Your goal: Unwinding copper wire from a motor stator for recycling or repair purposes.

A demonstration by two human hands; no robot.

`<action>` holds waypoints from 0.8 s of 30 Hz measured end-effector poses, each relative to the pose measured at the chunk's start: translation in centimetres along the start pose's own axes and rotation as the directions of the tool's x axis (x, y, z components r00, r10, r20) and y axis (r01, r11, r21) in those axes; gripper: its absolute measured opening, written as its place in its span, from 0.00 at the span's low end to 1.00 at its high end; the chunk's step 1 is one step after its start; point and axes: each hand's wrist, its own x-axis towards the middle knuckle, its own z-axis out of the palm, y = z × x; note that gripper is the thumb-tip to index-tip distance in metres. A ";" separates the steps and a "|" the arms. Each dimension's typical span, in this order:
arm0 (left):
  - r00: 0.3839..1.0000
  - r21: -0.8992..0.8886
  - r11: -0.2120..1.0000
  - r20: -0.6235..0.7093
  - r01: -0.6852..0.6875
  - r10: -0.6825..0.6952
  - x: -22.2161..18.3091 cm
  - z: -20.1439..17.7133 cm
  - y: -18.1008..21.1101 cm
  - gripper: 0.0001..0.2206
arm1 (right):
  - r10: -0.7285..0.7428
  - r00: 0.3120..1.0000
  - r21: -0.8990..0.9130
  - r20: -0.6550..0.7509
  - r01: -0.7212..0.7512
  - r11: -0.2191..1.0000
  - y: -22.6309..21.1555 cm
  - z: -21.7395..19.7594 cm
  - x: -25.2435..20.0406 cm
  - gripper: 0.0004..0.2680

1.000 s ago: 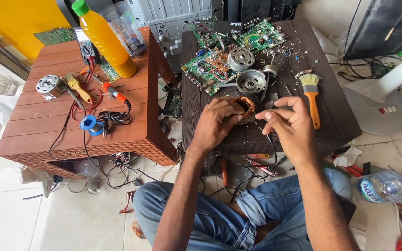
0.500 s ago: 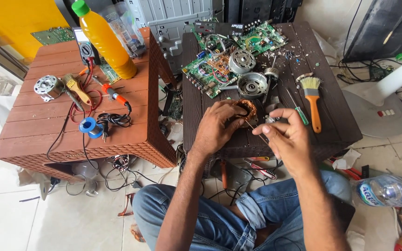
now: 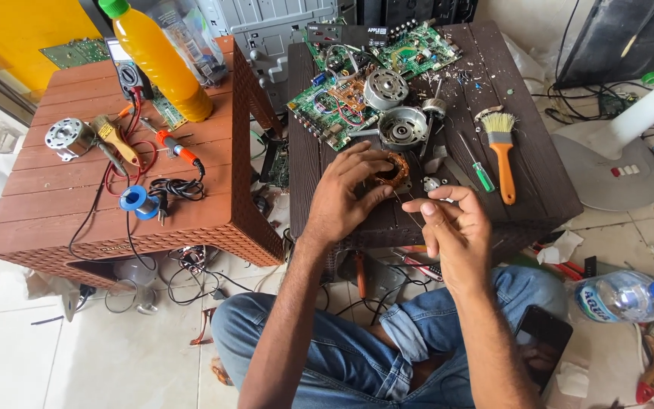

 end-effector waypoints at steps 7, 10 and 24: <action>1.000 -0.169 0.985 0.001 -0.018 0.018 -3.1 0.6 3.1 0.10 | -0.081 0.994 0.097 -0.076 0.089 0.991 -2.0 2.9 -1.2 0.08; 0.996 -0.415 0.906 0.042 0.089 -0.078 -4.8 1.9 4.1 0.18 | -0.222 0.969 0.004 -0.112 0.224 0.975 -2.4 4.3 -1.2 0.07; 0.976 -0.082 0.989 -0.190 -0.120 0.103 -4.3 2.9 2.5 0.02 | -0.572 0.820 -0.314 0.015 0.547 0.776 -3.0 5.0 1.9 0.06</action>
